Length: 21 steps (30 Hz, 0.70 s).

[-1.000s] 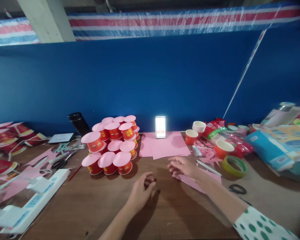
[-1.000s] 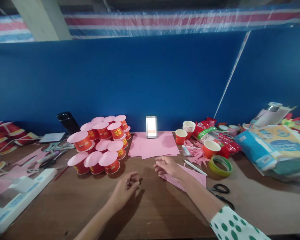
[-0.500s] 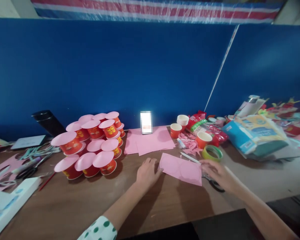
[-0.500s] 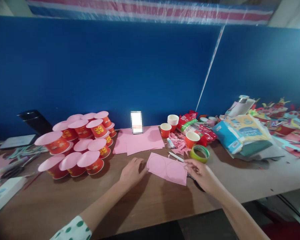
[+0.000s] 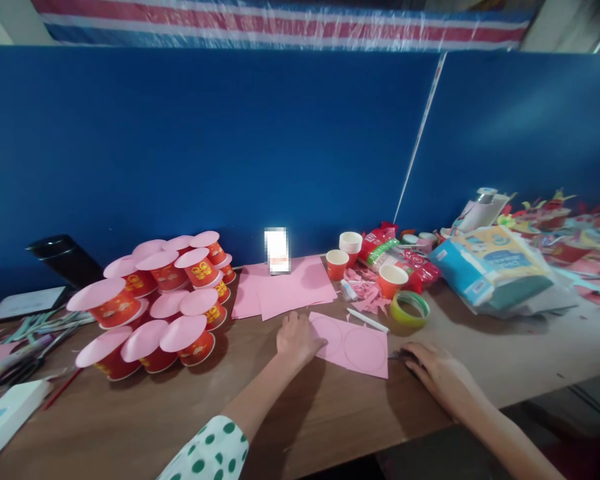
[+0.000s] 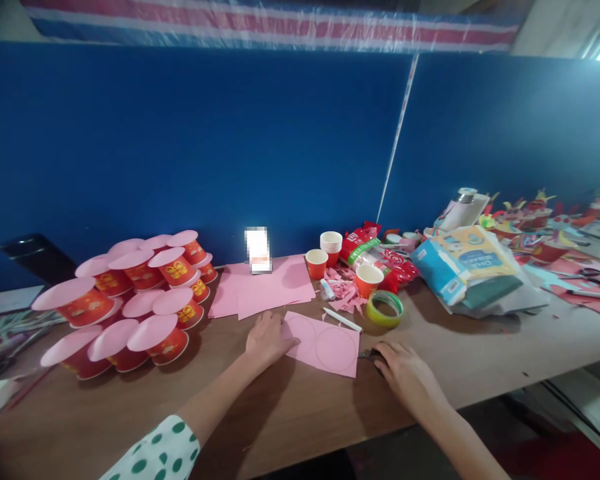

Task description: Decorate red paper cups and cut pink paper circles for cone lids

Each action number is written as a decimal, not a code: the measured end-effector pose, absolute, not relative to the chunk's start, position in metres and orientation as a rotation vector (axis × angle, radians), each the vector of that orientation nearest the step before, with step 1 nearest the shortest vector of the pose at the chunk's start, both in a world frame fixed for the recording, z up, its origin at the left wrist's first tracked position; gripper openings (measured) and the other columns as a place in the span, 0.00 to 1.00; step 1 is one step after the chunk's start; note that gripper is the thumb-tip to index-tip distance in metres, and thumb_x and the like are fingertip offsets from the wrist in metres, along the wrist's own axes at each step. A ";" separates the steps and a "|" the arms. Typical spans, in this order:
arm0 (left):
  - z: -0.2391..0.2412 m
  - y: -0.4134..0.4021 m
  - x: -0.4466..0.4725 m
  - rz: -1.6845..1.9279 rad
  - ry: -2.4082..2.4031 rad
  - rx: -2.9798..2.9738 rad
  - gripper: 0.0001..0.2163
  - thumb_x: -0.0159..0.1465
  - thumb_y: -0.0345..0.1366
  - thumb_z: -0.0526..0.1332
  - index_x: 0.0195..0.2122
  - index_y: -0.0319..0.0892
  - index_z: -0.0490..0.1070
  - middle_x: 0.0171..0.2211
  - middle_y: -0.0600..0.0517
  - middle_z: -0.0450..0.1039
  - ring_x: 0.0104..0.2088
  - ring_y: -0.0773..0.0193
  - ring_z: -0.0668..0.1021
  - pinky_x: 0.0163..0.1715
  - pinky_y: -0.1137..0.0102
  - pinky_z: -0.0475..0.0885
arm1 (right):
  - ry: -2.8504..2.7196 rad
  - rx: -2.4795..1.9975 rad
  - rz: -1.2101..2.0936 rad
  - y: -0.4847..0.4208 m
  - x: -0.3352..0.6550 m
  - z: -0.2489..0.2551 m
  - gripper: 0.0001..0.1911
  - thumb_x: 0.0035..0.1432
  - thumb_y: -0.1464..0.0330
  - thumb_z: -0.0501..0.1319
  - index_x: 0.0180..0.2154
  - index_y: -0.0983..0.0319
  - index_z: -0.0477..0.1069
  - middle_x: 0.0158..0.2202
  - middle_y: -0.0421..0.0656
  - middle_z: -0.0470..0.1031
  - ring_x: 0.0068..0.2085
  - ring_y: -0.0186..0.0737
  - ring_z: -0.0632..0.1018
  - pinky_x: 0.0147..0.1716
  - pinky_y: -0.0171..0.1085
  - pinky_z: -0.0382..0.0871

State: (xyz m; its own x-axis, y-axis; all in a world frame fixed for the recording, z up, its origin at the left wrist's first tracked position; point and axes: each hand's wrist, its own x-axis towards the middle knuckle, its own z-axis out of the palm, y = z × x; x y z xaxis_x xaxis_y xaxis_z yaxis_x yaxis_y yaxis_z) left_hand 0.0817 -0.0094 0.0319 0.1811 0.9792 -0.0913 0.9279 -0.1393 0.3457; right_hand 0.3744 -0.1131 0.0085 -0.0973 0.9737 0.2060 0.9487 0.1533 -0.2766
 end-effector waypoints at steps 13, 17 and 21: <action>0.032 -0.016 0.091 0.231 1.599 2.345 0.21 0.55 0.46 0.61 0.48 0.44 0.70 0.50 0.42 0.67 0.50 0.45 0.67 0.46 0.54 0.64 | -2.222 -1.871 0.184 -0.106 0.369 0.029 0.12 0.60 0.67 0.52 0.36 0.58 0.74 0.37 0.46 0.77 0.38 0.44 0.77 0.37 0.39 0.69; 0.031 -0.024 0.082 0.225 1.564 2.367 0.18 0.57 0.42 0.60 0.48 0.45 0.70 0.52 0.43 0.66 0.52 0.46 0.67 0.48 0.54 0.64 | -2.232 -1.847 0.137 -0.083 0.351 0.040 0.12 0.62 0.68 0.51 0.40 0.60 0.72 0.38 0.46 0.76 0.39 0.44 0.76 0.37 0.37 0.67; 0.031 -0.035 0.066 0.228 1.573 2.358 0.17 0.57 0.40 0.59 0.49 0.45 0.70 0.52 0.43 0.67 0.52 0.47 0.68 0.48 0.56 0.64 | -2.277 -1.837 0.087 -0.053 0.329 0.042 0.11 0.59 0.72 0.54 0.42 0.62 0.71 0.41 0.49 0.75 0.43 0.45 0.75 0.41 0.38 0.65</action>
State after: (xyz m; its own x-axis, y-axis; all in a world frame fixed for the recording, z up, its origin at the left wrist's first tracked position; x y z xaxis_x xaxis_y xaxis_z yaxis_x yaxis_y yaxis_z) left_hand 0.0660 -0.0354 0.0308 0.3891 0.9206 -0.0323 0.8735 -0.3576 0.3303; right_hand 0.3294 -0.0532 0.0421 -0.1980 0.9717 0.1289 0.9590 0.2193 -0.1796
